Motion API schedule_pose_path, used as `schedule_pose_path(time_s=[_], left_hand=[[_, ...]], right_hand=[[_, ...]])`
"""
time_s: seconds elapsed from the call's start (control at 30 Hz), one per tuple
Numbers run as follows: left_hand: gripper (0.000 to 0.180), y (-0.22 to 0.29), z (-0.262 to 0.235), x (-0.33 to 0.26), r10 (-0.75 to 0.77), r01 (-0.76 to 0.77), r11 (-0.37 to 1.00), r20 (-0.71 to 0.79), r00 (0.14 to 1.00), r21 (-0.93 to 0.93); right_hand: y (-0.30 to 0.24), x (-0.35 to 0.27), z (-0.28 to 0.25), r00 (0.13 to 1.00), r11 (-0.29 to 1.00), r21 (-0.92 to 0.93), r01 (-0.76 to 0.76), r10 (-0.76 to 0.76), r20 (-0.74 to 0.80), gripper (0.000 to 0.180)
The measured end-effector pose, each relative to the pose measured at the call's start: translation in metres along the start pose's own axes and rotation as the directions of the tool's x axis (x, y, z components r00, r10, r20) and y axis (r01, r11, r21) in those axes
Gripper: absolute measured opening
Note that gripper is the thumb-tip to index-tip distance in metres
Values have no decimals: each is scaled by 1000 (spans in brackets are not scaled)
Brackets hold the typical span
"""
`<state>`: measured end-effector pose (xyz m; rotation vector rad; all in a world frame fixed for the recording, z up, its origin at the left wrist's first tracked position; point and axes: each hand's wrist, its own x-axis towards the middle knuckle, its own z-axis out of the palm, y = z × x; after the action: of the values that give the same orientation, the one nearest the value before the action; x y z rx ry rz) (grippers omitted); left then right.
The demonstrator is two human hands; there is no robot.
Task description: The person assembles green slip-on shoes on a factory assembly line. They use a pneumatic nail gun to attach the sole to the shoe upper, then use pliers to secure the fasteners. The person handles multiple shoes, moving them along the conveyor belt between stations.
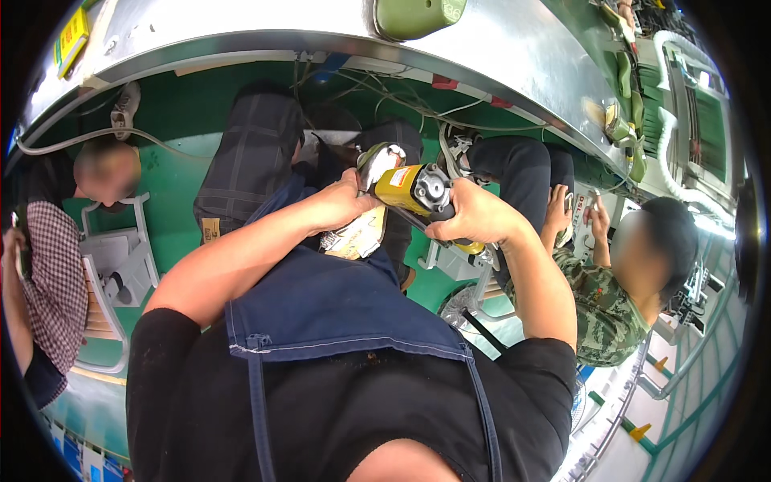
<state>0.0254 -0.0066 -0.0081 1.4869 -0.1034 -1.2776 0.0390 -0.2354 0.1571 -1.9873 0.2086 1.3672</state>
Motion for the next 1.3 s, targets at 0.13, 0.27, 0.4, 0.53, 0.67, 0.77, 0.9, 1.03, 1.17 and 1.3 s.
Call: schedule_pose_path(time_s=[0.13, 0.27, 0.4, 0.53, 0.67, 0.77, 0.9, 1.03, 1.17, 1.3], left_hand=[[74, -2, -1, 0, 8, -8, 1000, 10, 1000, 24], [79, -1, -1, 1, 5, -5, 1000, 16, 1000, 4], [85, -5, -1, 4, 38, -38, 999, 22, 999, -8], [91, 0, -5, 2, -3, 4, 1000, 52, 999, -9], [96, -2, -7, 4, -18, 21, 999, 66, 998, -45], [97, -1, -7, 8, -38, 44, 995, 65, 997, -87], [93, -3, -7, 12, -37, 46, 986, 62, 997, -159], [88, 6, -2, 14, -4, 25, 964, 81, 997, -264], [76, 14, 1, 14, -13, 23, 933, 30, 999, -358], [54, 7, 3, 24, 11, 10, 910, 47, 999, -414]], right_hand=[[-3, 1, -6, 999, 999, -45, 1, 2, 52, 38], [-6, 3, -10, 998, 992, -129, 2, 6, 56, 39], [3, 9, -10, 999, 983, -177, 51, -47, 27, 39], [7, -1, -20, 989, 976, -194, 96, -115, -92, 40], [-4, -37, -51, 834, 959, -122, 258, -284, -473, 41], [-16, -48, -89, 623, 953, -206, 221, -300, -723, 40], [-30, -12, -150, 334, 862, -487, -140, -421, -843, 60], [-22, 42, -194, 210, 559, -688, -462, -685, -697, 42], [-51, 77, -193, 107, 540, -734, -412, -772, -627, 28], [-58, 110, -178, 175, 502, -832, -234, -820, -544, 24]])
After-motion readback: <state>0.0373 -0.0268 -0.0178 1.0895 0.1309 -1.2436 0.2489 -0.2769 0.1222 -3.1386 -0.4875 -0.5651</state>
